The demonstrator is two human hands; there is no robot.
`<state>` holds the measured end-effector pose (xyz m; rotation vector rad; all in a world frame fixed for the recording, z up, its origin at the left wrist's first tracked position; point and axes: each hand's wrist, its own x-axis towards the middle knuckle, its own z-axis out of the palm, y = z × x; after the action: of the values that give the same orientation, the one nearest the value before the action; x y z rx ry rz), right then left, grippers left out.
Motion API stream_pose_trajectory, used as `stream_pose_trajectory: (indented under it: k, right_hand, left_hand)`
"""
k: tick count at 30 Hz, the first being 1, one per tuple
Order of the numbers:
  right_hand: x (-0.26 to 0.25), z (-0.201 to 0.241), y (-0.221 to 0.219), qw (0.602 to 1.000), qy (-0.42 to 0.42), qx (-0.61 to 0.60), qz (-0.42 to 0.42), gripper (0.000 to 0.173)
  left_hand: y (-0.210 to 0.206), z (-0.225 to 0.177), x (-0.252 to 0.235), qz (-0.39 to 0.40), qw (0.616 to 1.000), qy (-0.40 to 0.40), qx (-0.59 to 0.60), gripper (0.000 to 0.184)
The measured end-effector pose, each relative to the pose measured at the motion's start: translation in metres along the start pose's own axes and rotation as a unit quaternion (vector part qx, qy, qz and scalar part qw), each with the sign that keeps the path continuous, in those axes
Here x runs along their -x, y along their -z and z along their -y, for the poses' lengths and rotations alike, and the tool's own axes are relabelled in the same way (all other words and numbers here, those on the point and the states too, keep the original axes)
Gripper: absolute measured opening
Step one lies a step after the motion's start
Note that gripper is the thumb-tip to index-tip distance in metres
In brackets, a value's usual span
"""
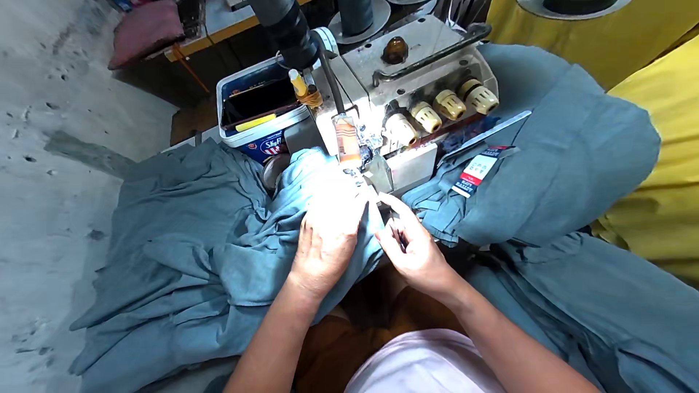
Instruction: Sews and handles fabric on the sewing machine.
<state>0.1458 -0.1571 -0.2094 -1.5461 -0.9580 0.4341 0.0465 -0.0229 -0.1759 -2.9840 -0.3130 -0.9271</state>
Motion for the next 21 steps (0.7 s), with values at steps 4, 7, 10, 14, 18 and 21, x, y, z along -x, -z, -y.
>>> stream_pose_trajectory:
  k: [4, 7, 10, 14, 18, 21]
  right_hand:
    - [0.002, -0.002, -0.002, 0.999, 0.019, -0.022, -0.015, 0.048]
    - [0.000, -0.003, -0.003, 0.999, 0.022, -0.021, -0.022, 0.046]
    - [-0.004, -0.006, -0.005, 0.999, 0.033, -0.016, -0.037, 0.046]
    - [-0.017, -0.003, -0.007, 0.998, 0.014, -0.037, -0.041, 0.045]
    - [-0.024, -0.001, -0.007, 0.998, 0.020, -0.047, -0.044, 0.047]
    - [-0.022, -0.003, -0.008, 0.997, 0.038, -0.033, -0.052, 0.043]
  left_hand:
    - [0.000, -0.004, 0.000, 0.022, 1.000, 0.004, -0.014, 0.031]
    - [0.000, -0.005, -0.001, 0.032, 0.999, 0.010, -0.024, 0.033]
    - [-0.001, -0.003, -0.002, 0.055, 0.998, 0.021, -0.018, 0.036]
    - [-0.001, -0.001, -0.002, 0.075, 0.996, 0.041, -0.002, 0.038]
    - [0.009, -0.018, 0.011, 0.111, 0.992, 0.055, 0.001, 0.058]
    - [0.003, -0.020, 0.024, 0.066, 0.996, 0.039, -0.045, 0.046]
